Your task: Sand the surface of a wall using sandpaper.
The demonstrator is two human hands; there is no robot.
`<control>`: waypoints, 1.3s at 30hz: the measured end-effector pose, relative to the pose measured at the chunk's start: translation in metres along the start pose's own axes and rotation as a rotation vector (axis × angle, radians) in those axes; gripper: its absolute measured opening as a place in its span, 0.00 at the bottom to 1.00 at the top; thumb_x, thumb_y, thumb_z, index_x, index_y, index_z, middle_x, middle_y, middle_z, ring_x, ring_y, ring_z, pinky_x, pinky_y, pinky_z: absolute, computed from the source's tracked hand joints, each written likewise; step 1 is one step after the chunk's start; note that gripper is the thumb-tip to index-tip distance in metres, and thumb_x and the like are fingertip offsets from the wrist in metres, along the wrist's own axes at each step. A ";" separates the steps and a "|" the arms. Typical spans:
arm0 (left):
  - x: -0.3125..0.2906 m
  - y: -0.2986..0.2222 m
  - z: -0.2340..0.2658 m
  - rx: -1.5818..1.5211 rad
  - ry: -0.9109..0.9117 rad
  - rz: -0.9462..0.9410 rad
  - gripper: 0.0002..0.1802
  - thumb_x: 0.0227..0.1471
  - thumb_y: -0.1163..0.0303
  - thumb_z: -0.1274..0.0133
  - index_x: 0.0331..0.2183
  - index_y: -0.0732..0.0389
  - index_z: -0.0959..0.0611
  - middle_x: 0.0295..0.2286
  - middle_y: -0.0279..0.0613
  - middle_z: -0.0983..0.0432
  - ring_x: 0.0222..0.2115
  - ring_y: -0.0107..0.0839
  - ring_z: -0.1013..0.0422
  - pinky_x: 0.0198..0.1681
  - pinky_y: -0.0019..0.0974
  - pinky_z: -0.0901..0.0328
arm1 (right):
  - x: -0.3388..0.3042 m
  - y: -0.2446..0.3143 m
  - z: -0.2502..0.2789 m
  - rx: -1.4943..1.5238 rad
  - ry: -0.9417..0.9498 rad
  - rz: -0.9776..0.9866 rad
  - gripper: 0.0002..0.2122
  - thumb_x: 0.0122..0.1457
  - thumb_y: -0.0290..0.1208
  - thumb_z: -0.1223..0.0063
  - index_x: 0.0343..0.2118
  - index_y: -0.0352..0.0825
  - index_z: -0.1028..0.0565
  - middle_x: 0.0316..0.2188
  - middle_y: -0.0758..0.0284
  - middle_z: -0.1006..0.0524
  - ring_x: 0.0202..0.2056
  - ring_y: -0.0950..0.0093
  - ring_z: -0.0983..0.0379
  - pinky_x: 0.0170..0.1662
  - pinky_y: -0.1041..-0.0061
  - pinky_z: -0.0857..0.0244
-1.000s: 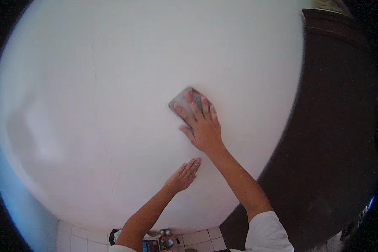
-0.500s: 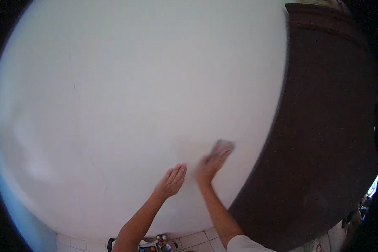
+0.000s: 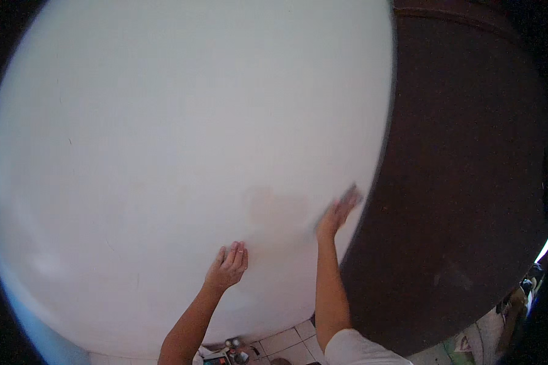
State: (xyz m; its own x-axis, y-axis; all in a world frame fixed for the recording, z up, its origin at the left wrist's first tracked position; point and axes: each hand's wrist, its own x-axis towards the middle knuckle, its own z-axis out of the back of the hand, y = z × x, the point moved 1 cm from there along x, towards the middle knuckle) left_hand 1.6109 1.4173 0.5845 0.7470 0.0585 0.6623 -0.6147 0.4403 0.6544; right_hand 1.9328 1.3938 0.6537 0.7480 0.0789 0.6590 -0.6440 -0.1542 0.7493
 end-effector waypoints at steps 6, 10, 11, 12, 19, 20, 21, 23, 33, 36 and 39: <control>-0.077 0.046 -0.008 0.031 -0.014 0.001 0.19 0.56 0.62 0.57 0.48 0.60 0.28 0.54 0.49 0.36 0.58 0.42 0.42 0.58 0.53 0.43 | -0.223 0.035 -0.026 -0.329 0.501 -0.117 0.39 0.56 0.35 0.50 0.67 0.32 0.57 0.67 0.47 0.66 0.68 0.51 0.72 0.67 0.57 0.72; -0.114 0.067 -0.018 -0.066 0.052 0.004 0.17 0.57 0.62 0.56 0.44 0.61 0.25 0.53 0.49 0.33 0.56 0.43 0.38 0.56 0.55 0.42 | -0.245 0.110 -0.046 -0.200 0.469 0.325 0.40 0.55 0.38 0.49 0.67 0.33 0.56 0.67 0.46 0.65 0.67 0.47 0.72 0.67 0.50 0.75; -0.127 0.074 -0.022 -0.075 0.058 -0.017 0.17 0.57 0.62 0.56 0.44 0.61 0.25 0.53 0.49 0.33 0.56 0.43 0.38 0.56 0.55 0.42 | -0.242 0.119 -0.057 -0.188 0.468 0.414 0.39 0.56 0.39 0.49 0.67 0.34 0.55 0.67 0.48 0.65 0.67 0.47 0.71 0.66 0.48 0.76; -0.121 0.070 -0.024 -0.064 -0.007 0.030 0.17 0.56 0.62 0.55 0.43 0.62 0.24 0.53 0.49 0.32 0.56 0.43 0.37 0.56 0.55 0.42 | -0.213 0.117 -0.063 -0.180 0.475 0.426 0.39 0.56 0.39 0.49 0.67 0.34 0.55 0.67 0.48 0.65 0.67 0.47 0.71 0.66 0.48 0.76; -0.197 0.109 -0.051 -0.056 0.039 0.077 0.18 0.54 0.62 0.50 0.42 0.65 0.24 0.52 0.55 0.32 0.56 0.50 0.37 0.56 0.60 0.43 | -0.216 -0.032 -0.121 0.069 -0.008 -0.195 0.31 0.64 0.41 0.63 0.67 0.39 0.56 0.68 0.56 0.59 0.69 0.57 0.70 0.68 0.57 0.76; -0.205 0.117 -0.054 -0.056 0.043 0.074 0.18 0.54 0.62 0.50 0.42 0.65 0.24 0.52 0.55 0.32 0.56 0.50 0.37 0.56 0.60 0.43 | -0.238 -0.065 -0.130 0.066 -0.013 -0.266 0.31 0.65 0.43 0.65 0.68 0.40 0.57 0.68 0.56 0.59 0.69 0.59 0.70 0.68 0.58 0.77; -0.205 0.117 -0.059 -0.026 -0.029 0.070 0.19 0.55 0.61 0.50 0.43 0.65 0.24 0.52 0.52 0.32 0.56 0.47 0.37 0.56 0.59 0.43 | -0.261 -0.112 -0.133 0.186 -0.046 -0.473 0.31 0.66 0.45 0.67 0.68 0.40 0.58 0.68 0.57 0.59 0.69 0.59 0.70 0.68 0.59 0.77; -0.214 0.118 -0.065 -0.014 -0.093 0.054 0.20 0.55 0.60 0.51 0.43 0.64 0.24 0.52 0.48 0.31 0.56 0.44 0.37 0.57 0.57 0.43 | -0.322 -0.184 -0.134 0.163 -0.001 -0.820 0.31 0.67 0.50 0.71 0.68 0.42 0.61 0.69 0.58 0.59 0.69 0.60 0.70 0.68 0.59 0.75; -0.033 -0.024 -0.031 0.054 0.011 0.031 0.18 0.55 0.58 0.52 0.40 0.63 0.21 0.50 0.51 0.29 0.55 0.46 0.36 0.55 0.56 0.41 | -0.053 -0.021 -0.045 0.022 0.110 -0.018 0.38 0.60 0.44 0.53 0.68 0.39 0.59 0.68 0.52 0.64 0.68 0.53 0.74 0.66 0.50 0.76; 0.026 -0.062 -0.022 -0.008 -0.010 0.019 0.18 0.55 0.57 0.51 0.36 0.63 0.20 0.47 0.50 0.26 0.53 0.46 0.35 0.54 0.56 0.39 | 0.029 0.058 0.012 -0.050 0.294 0.480 0.40 0.54 0.40 0.44 0.67 0.44 0.53 0.68 0.52 0.63 0.67 0.45 0.70 0.66 0.47 0.73; 0.027 -0.067 -0.020 -0.258 -0.048 0.028 0.18 0.54 0.55 0.50 0.31 0.61 0.18 0.42 0.48 0.26 0.48 0.46 0.31 0.50 0.55 0.36 | 0.024 0.088 0.016 -0.055 0.505 0.694 0.40 0.52 0.45 0.42 0.67 0.51 0.49 0.69 0.56 0.66 0.66 0.43 0.70 0.64 0.42 0.69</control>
State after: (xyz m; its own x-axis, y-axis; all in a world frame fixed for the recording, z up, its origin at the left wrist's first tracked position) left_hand 1.6769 1.4074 0.5513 0.7139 0.0343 0.6994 -0.5454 0.6537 0.5246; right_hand 1.8964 1.3664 0.7344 0.0286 0.4154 0.9092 -0.9457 -0.2832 0.1592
